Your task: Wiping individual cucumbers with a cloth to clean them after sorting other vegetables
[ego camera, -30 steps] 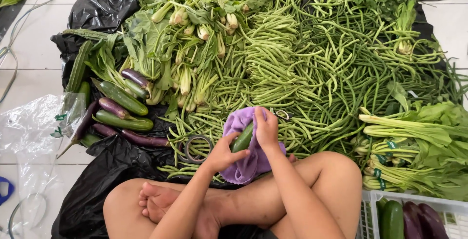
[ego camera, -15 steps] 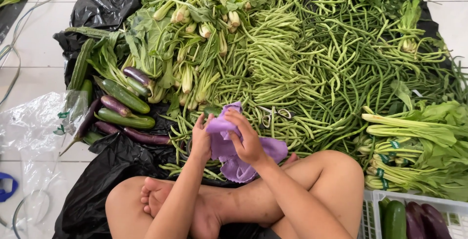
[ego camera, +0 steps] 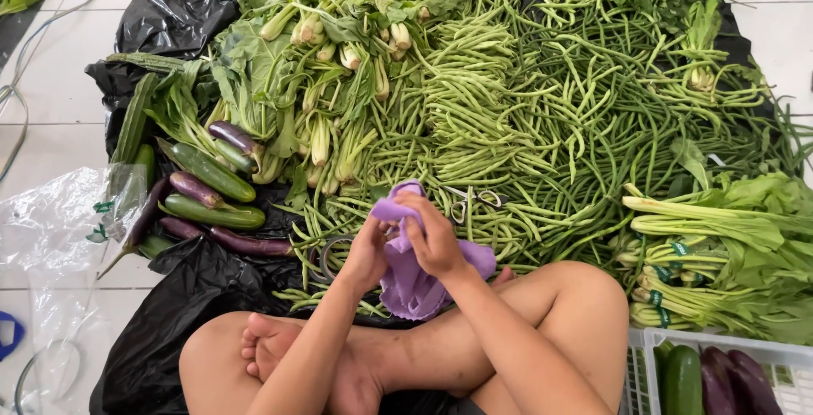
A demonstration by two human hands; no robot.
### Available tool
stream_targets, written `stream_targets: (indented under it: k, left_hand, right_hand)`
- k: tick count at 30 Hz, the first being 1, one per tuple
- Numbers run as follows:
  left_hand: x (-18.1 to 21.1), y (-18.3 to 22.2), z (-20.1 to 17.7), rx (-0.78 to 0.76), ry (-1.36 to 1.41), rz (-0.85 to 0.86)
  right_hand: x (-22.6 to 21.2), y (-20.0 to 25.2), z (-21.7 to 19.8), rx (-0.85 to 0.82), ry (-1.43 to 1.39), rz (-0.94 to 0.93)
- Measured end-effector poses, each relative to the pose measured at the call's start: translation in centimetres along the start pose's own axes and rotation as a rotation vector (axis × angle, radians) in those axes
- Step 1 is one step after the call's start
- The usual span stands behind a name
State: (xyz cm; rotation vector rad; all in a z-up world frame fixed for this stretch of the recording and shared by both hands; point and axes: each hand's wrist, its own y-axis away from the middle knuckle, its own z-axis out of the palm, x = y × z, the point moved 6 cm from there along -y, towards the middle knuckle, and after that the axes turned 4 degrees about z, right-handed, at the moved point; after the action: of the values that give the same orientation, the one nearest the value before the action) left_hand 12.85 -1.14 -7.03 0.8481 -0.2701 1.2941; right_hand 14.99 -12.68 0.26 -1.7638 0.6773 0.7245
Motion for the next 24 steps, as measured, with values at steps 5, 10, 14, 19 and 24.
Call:
stream_targets:
  k: [5, 10, 14, 19, 24]
  left_hand:
    - [-0.1, -0.4, -0.6, -0.015, -0.035, 0.027]
    - [-1.8, -0.6, -2.6, -0.023, -0.096, 0.036]
    - [-3.7, -2.6, -3.5, -0.086, -0.146, 0.056]
    - [-3.1, -3.2, -4.1, -0.096, -0.204, 0.106]
    - [-3.5, -2.7, -4.2, -0.026, -0.295, 0.029]
  right_hand:
    - [-4.7, -0.7, 0.5, -0.129, -0.034, -0.020]
    - [-3.1, -0.6, 0.7, -0.184, 0.032, 0.031]
    - [2.3, -0.1, -0.6, -0.213, 0.063, 0.271]
    - [0.2, -0.1, 0.6, -0.308, 0.187, 0.277]
    - [0.0, 1.4, 3.5, -0.438, 0.399, 0.071]
